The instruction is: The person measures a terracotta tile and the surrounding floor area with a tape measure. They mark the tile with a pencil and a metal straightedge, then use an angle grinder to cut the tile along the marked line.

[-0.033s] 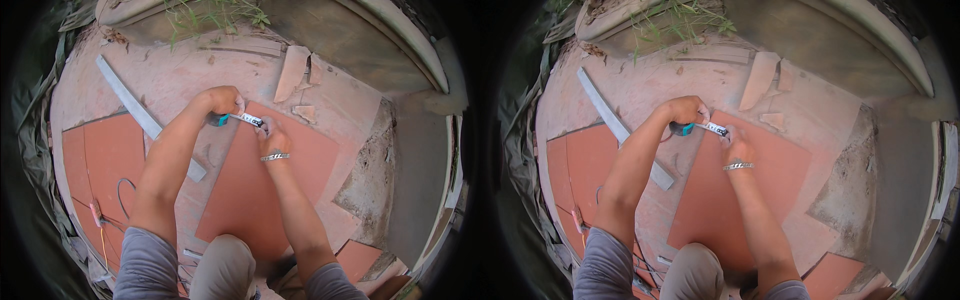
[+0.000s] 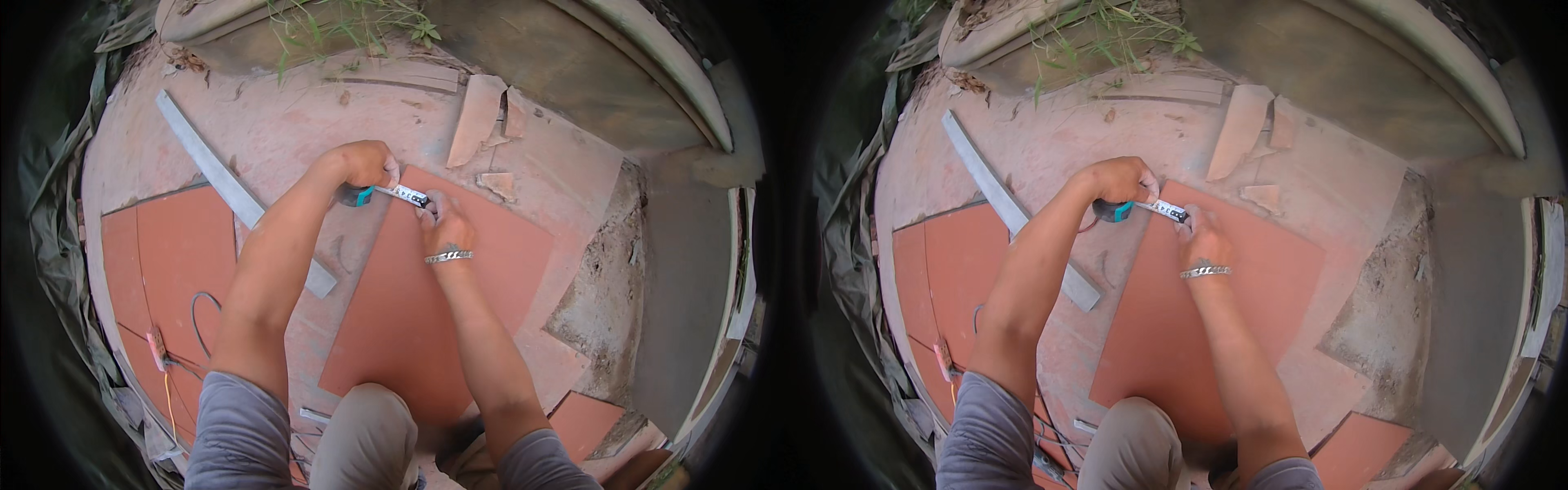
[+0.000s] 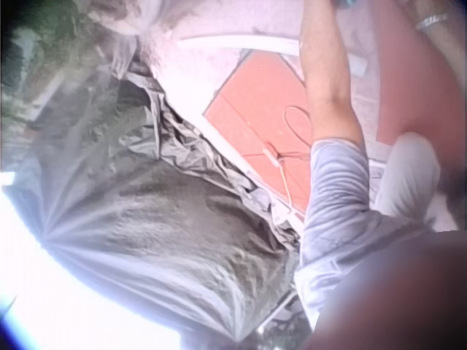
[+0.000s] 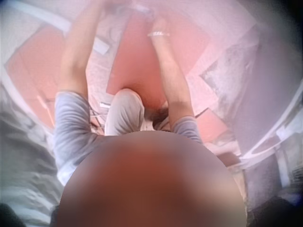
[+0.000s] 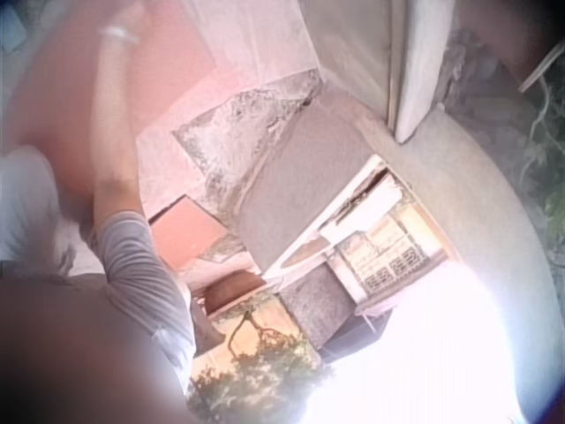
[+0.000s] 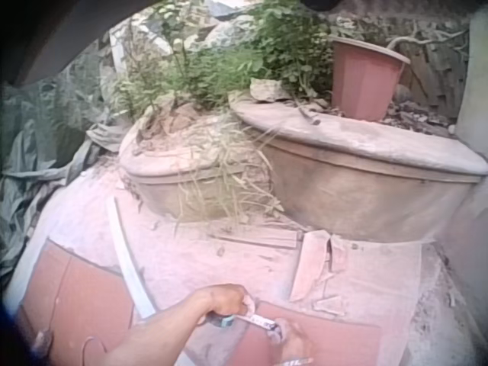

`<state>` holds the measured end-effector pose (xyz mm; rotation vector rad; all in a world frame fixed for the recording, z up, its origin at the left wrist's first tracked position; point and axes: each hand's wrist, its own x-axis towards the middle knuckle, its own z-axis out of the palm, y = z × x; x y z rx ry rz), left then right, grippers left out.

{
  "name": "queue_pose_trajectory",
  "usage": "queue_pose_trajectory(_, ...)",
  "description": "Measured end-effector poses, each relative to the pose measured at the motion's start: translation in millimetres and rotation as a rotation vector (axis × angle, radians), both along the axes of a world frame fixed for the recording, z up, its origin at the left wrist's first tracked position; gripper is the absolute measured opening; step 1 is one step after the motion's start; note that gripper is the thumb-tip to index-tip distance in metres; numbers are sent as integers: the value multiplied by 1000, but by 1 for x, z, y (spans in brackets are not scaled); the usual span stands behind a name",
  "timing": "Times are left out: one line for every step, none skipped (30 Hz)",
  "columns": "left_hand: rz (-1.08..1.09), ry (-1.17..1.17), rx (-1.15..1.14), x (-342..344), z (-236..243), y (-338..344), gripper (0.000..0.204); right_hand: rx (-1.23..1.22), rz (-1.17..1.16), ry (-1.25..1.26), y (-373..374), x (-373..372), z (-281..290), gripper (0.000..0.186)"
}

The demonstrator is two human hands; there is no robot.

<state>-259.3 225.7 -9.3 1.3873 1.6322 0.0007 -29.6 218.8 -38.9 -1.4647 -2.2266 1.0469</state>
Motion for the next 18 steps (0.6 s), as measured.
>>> queue_pose_trajectory(8,11,14,0,0,0,20,-4,4,-1,-1,1,-1,32)
queue_pose_trajectory(14,17,21,1,0,0,20,31,1,6,0,0,-3,30)
queue_pose_trajectory(18,24,27,1,0,-1,19,52,-4,-5,1,-1,-4,29)
queue_pose_trajectory(17,26,19,2,0,-2,19,72,-8,-16,2,-1,-6,27)
queue_pose_trajectory(15,30,16,2,0,-3,20,92,12,-14,3,-1,-7,27)
queue_pose_trajectory(9,31,19,3,0,-2,20,116,32,-11,4,0,-7,27)
queue_pose_trajectory(22,38,12,4,1,-3,19,141,48,-13,5,1,-8,26)
queue_pose_trajectory(26,52,24,3,1,-2,19,137,50,-7,9,-2,-9,26)
queue_pose_trajectory(36,61,22,3,1,-3,18,117,54,-14,8,-1,-10,26)
queue_pose_trajectory(20,69,32,2,1,-1,18,89,59,-23,9,-1,-10,26)
queue_pose_trajectory(5,78,41,2,1,-1,18,115,62,-26,9,-1,-11,26)
queue_pose_trajectory(-13,81,53,2,0,-1,18,130,66,-32,9,0,-12,27)
queue_pose_trajectory(14,70,45,3,-1,-2,18,121,73,-56,8,0,-13,27)
queue_pose_trajectory(39,54,41,2,-1,-3,19,132,67,-30,8,1,-14,27)
queue_pose_trajectory(62,42,42,1,-2,-4,19,128,58,-16,8,0,-14,27)
queue_pose_trajectory(54,44,51,2,-2,-5,19,145,49,20,9,-1,-15,27)
queue_pose_trajectory(46,46,61,3,-3,-6,19,135,65,-26,8,-1,-15,27)
queue_pose_trajectory(39,57,78,4,-3,-6,19,147,80,-50,7,0,-14,27)
